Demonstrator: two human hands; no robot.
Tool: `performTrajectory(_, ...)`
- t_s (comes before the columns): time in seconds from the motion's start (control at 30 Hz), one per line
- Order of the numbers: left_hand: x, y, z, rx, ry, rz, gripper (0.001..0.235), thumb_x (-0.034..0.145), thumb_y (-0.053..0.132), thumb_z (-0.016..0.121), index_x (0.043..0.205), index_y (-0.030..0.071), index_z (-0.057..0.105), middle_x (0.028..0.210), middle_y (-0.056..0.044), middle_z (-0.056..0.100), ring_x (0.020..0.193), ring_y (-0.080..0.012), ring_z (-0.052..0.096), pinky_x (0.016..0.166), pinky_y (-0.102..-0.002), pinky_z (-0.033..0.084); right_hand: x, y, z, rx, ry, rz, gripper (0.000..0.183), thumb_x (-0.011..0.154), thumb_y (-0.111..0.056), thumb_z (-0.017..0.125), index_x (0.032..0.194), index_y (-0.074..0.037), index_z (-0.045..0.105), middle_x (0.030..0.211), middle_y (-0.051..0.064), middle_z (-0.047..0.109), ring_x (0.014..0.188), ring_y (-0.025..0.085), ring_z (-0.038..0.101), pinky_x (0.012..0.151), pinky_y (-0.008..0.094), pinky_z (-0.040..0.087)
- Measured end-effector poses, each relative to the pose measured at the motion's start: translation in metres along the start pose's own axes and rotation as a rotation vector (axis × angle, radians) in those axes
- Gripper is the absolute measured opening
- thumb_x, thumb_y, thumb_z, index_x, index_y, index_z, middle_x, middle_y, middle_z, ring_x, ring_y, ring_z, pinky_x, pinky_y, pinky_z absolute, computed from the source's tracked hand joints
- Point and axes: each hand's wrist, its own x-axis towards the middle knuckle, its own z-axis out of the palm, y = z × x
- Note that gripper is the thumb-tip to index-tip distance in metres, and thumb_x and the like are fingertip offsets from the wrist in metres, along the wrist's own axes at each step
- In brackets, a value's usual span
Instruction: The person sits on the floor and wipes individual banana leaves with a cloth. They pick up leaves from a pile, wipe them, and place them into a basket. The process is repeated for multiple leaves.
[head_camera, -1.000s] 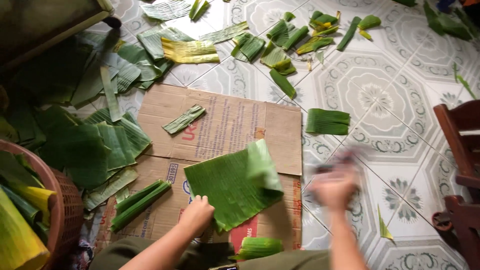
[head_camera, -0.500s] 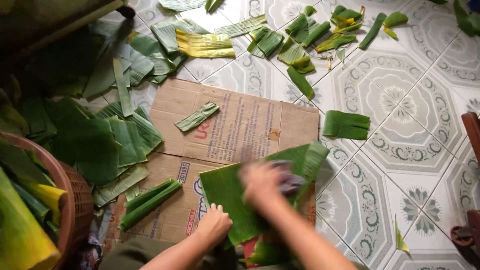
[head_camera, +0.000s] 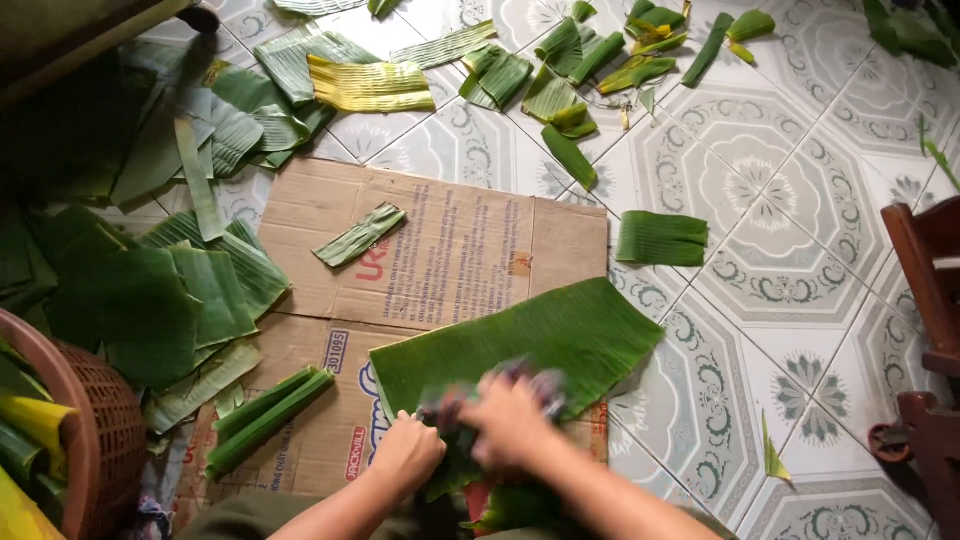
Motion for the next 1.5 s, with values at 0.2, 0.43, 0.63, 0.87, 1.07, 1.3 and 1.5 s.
performTrajectory(0.2,-0.013,-0.01,-0.042,-0.068,-0.088,-0.081,0.017,0.078,-0.002,0.062,0.07,0.008,0.073,0.077,-0.02,0.065,0.073,-0.0354,0.06,0.058,-0.045,0.051,0.022,0.123,0.054,1.151,0.276,0.55,0.034,0.058,-0.012,0.095,0.088,-0.02,0.081,0.084,0.0,0.08,0.078,0.015,0.075,0.065,0.028,0.058)
performTrajectory(0.43,-0.084,-0.053,-0.196,-0.538,0.307,-0.113,0.041,0.081,0.002,0.054,0.116,0.012,0.07,0.136,-0.01,0.067,0.132,-0.0414,0.053,0.114,-0.057,0.034,0.049,0.218,0.23,0.94,0.369,0.77,0.072,0.081,-0.06,0.059,0.151,-0.053,0.045,0.16,0.009,0.045,0.142,0.041,0.049,0.116,0.056,0.037)
performTrajectory(0.63,-0.28,-0.105,-0.289,-0.66,1.022,-0.879,0.01,0.089,0.008,0.064,0.096,0.014,0.06,0.072,-0.004,0.061,0.06,-0.0195,0.055,0.058,-0.037,0.045,0.096,0.222,0.296,0.831,0.373,0.677,0.085,0.074,-0.063,0.062,0.152,-0.032,0.05,0.147,0.024,0.062,0.131,0.051,0.061,0.111,0.044,0.047)
performTrajectory(0.87,-0.576,-0.206,-0.219,0.178,0.456,-1.667,0.028,0.11,0.03,0.062,0.129,0.01,0.069,0.08,-0.032,0.075,0.071,-0.0573,0.071,0.054,-0.063,0.053,-0.145,-0.256,0.0,-2.41,0.931,-0.325,0.051,0.079,-0.029,0.084,0.125,-0.011,0.071,0.117,0.003,0.074,0.111,0.011,0.069,0.098,0.026,0.057)
performTrajectory(1.07,-0.701,-0.236,-0.213,0.306,0.326,-1.8,0.013,0.105,0.009,0.064,0.112,-0.002,0.064,0.082,-0.022,0.074,0.062,-0.0392,0.075,0.041,-0.045,0.055,0.107,-0.335,0.157,-3.558,0.497,0.398,0.077,0.093,-0.076,0.028,0.149,-0.027,0.043,0.141,0.0,0.049,0.128,0.019,0.045,0.108,0.037,0.028)
performTrajectory(1.3,-0.481,-0.235,-0.306,-0.746,0.554,-1.72,0.043,0.089,0.026,0.067,0.125,0.002,0.07,0.111,-0.019,0.071,0.095,-0.0337,0.069,0.077,-0.045,0.052,0.096,-0.333,0.14,-3.671,0.31,0.606,0.038,0.099,-0.061,0.028,0.096,-0.023,0.03,0.091,0.001,0.023,0.083,0.021,0.03,0.077,0.04,0.024)
performTrajectory(1.5,-0.423,-0.2,-0.345,-0.878,0.487,-1.34,0.054,0.1,0.043,0.052,0.146,0.013,0.051,0.149,-0.01,0.056,0.135,-0.0301,0.054,0.112,-0.05,0.049,0.118,-0.324,0.154,-3.519,0.383,0.749,0.042,0.096,-0.061,0.041,0.071,-0.03,0.028,0.07,-0.006,0.025,0.06,0.012,0.026,0.057,0.038,0.021)
